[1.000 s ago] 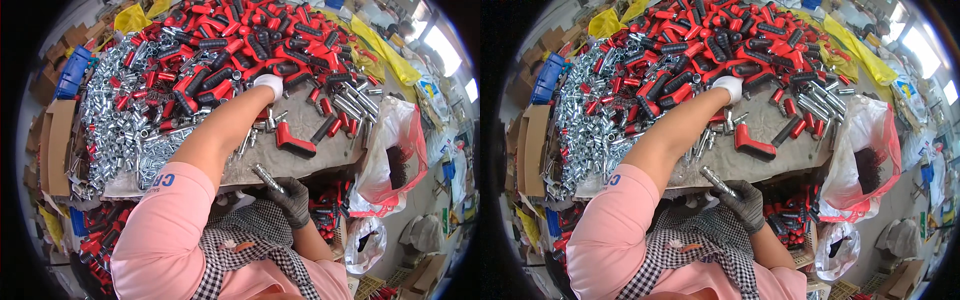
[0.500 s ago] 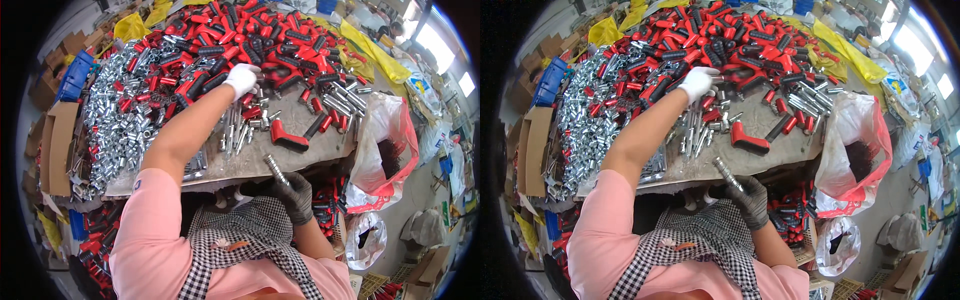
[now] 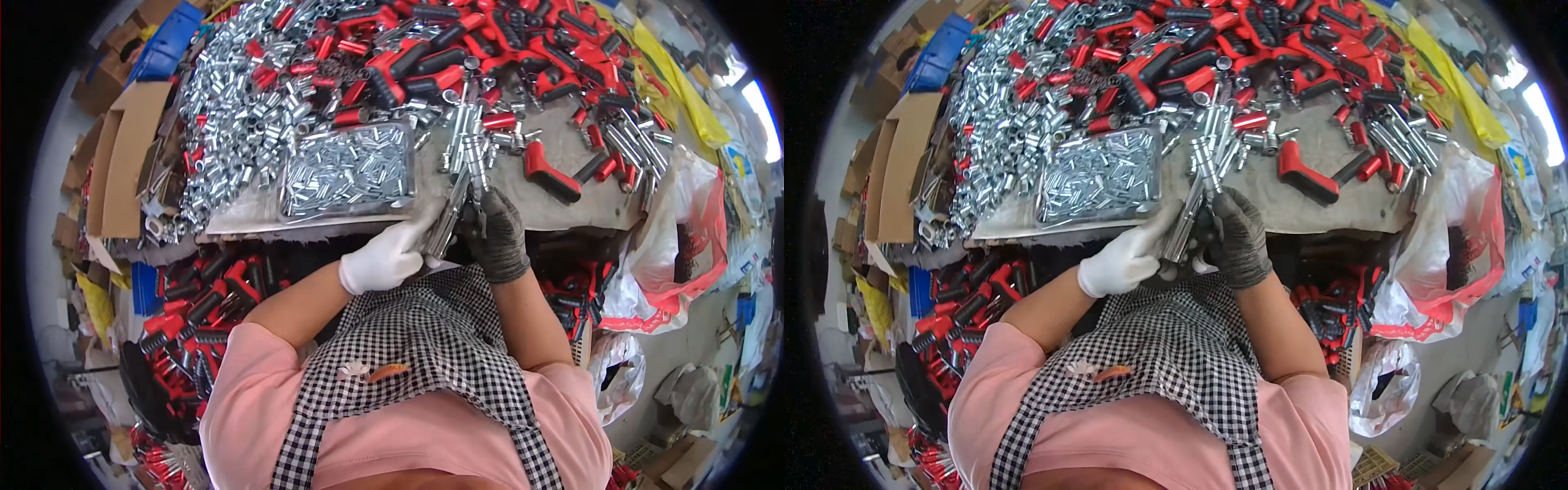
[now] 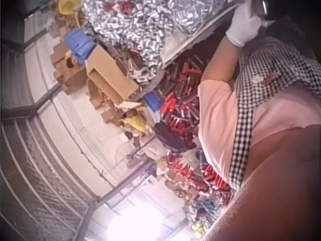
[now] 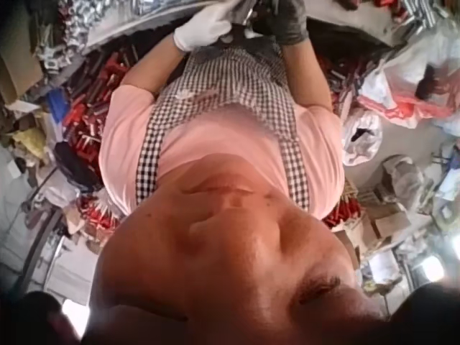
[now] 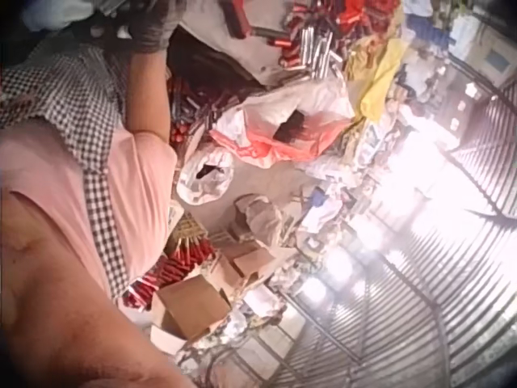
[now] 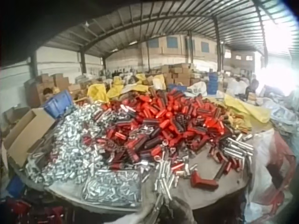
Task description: Assembling red handles onto metal rods at a factory workstation.
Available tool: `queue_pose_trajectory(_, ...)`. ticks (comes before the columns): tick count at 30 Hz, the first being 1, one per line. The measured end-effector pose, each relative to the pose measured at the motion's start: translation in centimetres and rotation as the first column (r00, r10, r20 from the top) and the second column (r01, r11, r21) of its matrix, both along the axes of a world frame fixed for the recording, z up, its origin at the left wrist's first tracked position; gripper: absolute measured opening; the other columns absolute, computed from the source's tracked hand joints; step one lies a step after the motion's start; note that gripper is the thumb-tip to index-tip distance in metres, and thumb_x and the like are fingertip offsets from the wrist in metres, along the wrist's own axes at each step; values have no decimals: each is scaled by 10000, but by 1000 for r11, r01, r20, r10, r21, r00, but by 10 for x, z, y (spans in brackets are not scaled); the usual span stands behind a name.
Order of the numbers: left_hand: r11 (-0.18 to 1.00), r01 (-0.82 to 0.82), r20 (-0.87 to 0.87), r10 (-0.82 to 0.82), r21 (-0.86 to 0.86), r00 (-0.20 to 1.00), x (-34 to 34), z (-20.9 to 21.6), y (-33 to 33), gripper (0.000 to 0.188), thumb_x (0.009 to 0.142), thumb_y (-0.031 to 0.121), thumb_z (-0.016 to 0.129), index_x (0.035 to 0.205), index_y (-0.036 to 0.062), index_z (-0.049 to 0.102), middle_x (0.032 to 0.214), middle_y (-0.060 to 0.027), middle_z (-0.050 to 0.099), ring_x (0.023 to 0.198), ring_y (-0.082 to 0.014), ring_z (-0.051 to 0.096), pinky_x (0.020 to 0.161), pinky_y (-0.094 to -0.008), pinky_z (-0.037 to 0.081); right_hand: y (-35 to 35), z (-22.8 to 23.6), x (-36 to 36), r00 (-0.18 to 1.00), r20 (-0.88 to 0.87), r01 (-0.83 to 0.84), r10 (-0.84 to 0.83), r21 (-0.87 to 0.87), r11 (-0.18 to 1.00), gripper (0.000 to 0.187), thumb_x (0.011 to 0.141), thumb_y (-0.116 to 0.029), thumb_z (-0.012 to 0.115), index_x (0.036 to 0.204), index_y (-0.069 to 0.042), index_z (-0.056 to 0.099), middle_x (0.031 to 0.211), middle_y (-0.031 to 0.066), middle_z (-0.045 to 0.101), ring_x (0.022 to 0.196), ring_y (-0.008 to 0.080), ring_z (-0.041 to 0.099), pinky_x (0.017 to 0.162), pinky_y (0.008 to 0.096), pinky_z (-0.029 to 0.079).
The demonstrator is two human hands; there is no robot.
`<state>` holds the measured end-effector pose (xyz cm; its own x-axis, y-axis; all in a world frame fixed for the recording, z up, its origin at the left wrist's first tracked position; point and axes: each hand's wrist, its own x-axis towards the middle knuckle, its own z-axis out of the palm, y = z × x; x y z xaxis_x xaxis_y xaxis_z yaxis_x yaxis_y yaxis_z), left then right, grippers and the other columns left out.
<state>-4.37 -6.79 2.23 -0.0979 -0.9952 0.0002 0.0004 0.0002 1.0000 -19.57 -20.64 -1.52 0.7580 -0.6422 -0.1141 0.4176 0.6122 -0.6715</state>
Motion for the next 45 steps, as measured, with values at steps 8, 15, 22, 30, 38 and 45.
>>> queue_pose_trajectory(8, 942, -277, -54, 292, 189, 955, 25, 10, 29, 304, 1016, 177, 479, 1227, -39, 442, 934, -101, 642, 795, -158, 657, 713, -288, 539, 37, 41, 9, 943, -191, -323, 274, -310, 894, 550, 882, -355, 755, 1253, 33, 636, 851, 53, 696, 666, 92, 609, 581, 229, 482)
queue_pose_trajectory(15, 774, -618, -500, 592, 136, 632, 75, 17, 62, 319, 933, -21, 475, 1249, -1, 441, 1140, -175, 582, 1045, -332, 647, 889, -512, 575, 46, 27, -16, 879, -415, -263, -235, -832, 488, 347, 822, -203, 820, 1070, -6, 679, 895, 98, 736, 793, 138, 697, 728, 287, 564)
queue_pose_trajectory(22, 702, -705, -769, 503, 98, 394, 63, -7, 66, 377, 951, -57, 440, 1287, 111, 455, 1207, -134, 600, 1284, -426, 536, 1016, -674, 472, 63, 12, -14, 918, -353, -221, -180, -832, 509, 282, 815, -26, 793, 1069, -9, 673, 998, 81, 742, 886, 111, 669, 815, 291, 552)
queue_pose_trajectory(30, 872, -478, -513, 460, 106, 725, 47, 0, 85, 217, 935, 3, 505, 1148, 5, 548, 1148, -187, 635, 1163, -345, 636, 946, -487, 574, 66, 18, -14, 887, -422, -297, -187, -832, 468, 271, 760, -147, 870, 954, -39, 714, 863, 86, 739, 740, 148, 709, 695, 281, 579)
queue_pose_trajectory(38, 950, -286, 312, 235, 127, 921, 61, 43, 84, 175, 848, 25, 580, 979, -48, 670, 795, -98, 682, 590, -105, 626, 514, -232, 489, 70, 20, -2, 895, -444, -398, -52, -844, 358, 736, 654, -255, 938, 1259, -59, 568, 1041, 127, 713, 915, 211, 719, 806, 326, 585)
queue_pose_trajectory(45, 924, -377, 334, 374, -58, 865, 30, 9, 78, 81, 852, -21, 581, 916, -36, 628, 792, -105, 654, 628, -155, 659, 499, -281, 524, 67, 21, 12, 678, -727, -661, 105, -541, 520, 667, 699, -288, 919, 1235, 10, 656, 1069, 147, 739, 1004, 185, 718, 877, 300, 575)
